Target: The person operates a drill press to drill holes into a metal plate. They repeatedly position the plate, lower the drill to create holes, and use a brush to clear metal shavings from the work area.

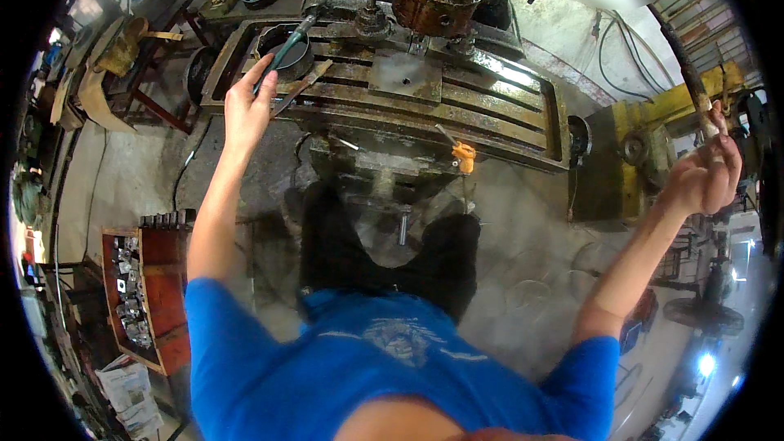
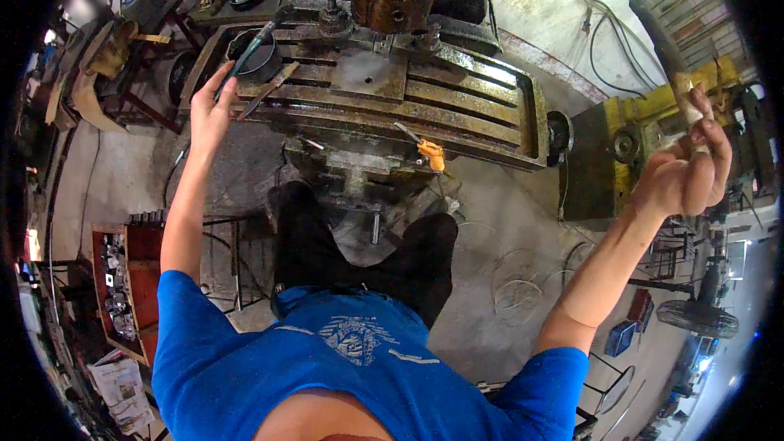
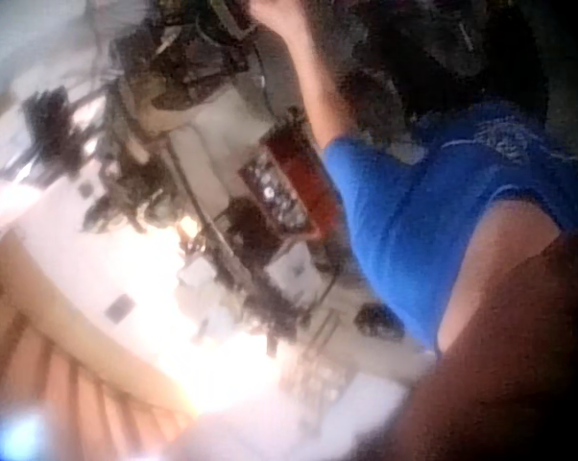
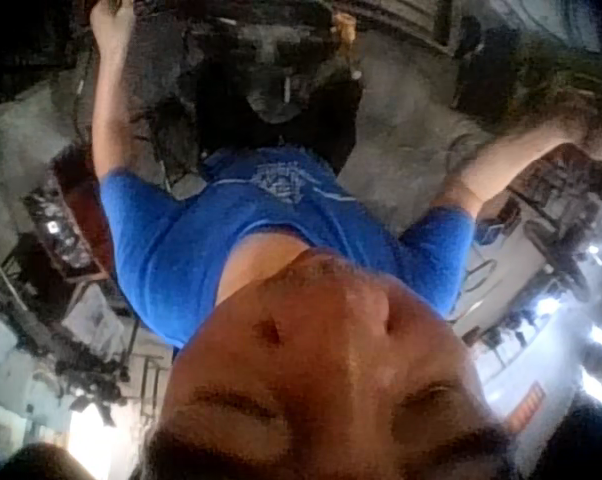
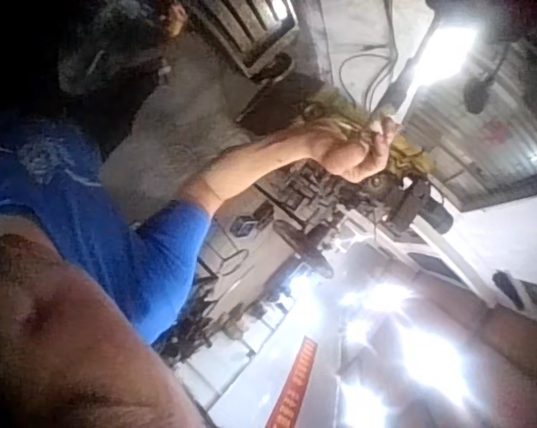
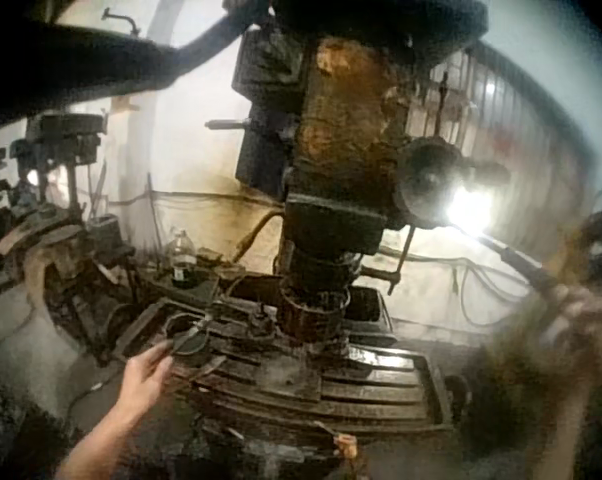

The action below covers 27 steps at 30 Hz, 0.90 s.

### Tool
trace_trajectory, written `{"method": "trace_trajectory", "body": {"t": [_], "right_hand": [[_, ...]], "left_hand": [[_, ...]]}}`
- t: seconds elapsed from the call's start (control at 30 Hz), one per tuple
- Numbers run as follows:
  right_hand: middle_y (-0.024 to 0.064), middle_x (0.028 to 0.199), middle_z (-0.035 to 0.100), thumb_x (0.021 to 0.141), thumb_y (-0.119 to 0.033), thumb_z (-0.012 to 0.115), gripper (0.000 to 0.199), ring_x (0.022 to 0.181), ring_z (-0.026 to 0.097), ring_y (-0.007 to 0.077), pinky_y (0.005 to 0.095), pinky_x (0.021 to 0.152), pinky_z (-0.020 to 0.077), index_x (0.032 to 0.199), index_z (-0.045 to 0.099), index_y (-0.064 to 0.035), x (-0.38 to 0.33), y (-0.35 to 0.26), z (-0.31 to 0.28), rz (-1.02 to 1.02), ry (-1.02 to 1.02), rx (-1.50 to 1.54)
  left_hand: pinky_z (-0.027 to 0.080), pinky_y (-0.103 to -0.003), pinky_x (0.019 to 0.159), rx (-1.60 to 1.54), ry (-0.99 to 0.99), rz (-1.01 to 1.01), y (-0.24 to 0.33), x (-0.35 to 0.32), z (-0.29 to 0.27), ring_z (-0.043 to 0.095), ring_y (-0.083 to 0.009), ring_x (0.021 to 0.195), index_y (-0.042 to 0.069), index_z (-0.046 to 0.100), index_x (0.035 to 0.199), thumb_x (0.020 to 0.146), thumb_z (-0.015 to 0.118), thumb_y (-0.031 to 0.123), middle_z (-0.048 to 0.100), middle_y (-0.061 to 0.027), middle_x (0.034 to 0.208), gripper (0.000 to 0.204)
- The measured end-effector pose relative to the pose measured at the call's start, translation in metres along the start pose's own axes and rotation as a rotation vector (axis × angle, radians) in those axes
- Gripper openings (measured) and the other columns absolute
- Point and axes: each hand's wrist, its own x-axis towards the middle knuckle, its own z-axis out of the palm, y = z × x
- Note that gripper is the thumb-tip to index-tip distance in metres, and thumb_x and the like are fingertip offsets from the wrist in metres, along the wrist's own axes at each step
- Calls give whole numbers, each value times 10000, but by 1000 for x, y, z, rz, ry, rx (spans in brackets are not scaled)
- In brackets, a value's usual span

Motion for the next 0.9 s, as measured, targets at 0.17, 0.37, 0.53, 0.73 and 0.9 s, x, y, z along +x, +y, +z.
{"method": "trace_trajectory", "body": {"t": [0.17, 0.37, 0.53, 0.73, 0.9], "right_hand": [[297, 990, 569, 652, -36, 365, 312, 1016, 535, 407, 514, 962, 347, 880, 554, 60, -33, -9, 15, -20, 1, -93], [202, 871, 570, 648, -36, 347, 311, 997, 543, 407, 526, 963, 342, 856, 553, 67, -23, -10, 17, -1, 21, -46], [119, 722, 496, 642, -32, 343, 307, 977, 548, 407, 555, 969, 323, 843, 555, 62, -23, -9, 21, 8, 57, -48], [140, 724, 517, 643, -30, 347, 296, 996, 538, 408, 551, 979, 310, 836, 556, 50, -28, -7, 16, 5, 38, -13], [252, 932, 577, 650, -50, 365, 285, 1016, 525, 417, 532, 981, 313, 838, 558, 43, -34, -12, 20, 79, 94, 0]], "left_hand": [[400, -214, 475, -126, -83, -83, 18, -10, 2, 506, -64, 554, 22, 541, 1170, 880, 540, 247, 549, -8, 663, 367], [322, -207, 316, -466, -281, -326, 39, -19, 46, 436, -66, 385, -1, 493, 1190, 908, 482, 239, 496, -27, 564, 370], [320, -228, 303, -622, -323, -328, 46, 2, 87, 442, -104, 363, -39, 448, 1216, 915, 447, 213, 496, -59, 545, 394], [328, -237, 303, -671, -312, -329, 48, 15, 126, 434, -112, 350, -34, 414, 1249, 919, 422, 202, 487, -59, 534, 406], [331, -234, 303, -567, -293, -289, 48, 14, 147, 421, -105, 336, -35, 420, 1245, 922, 416, 213, 481, -51, 518, 408]]}}
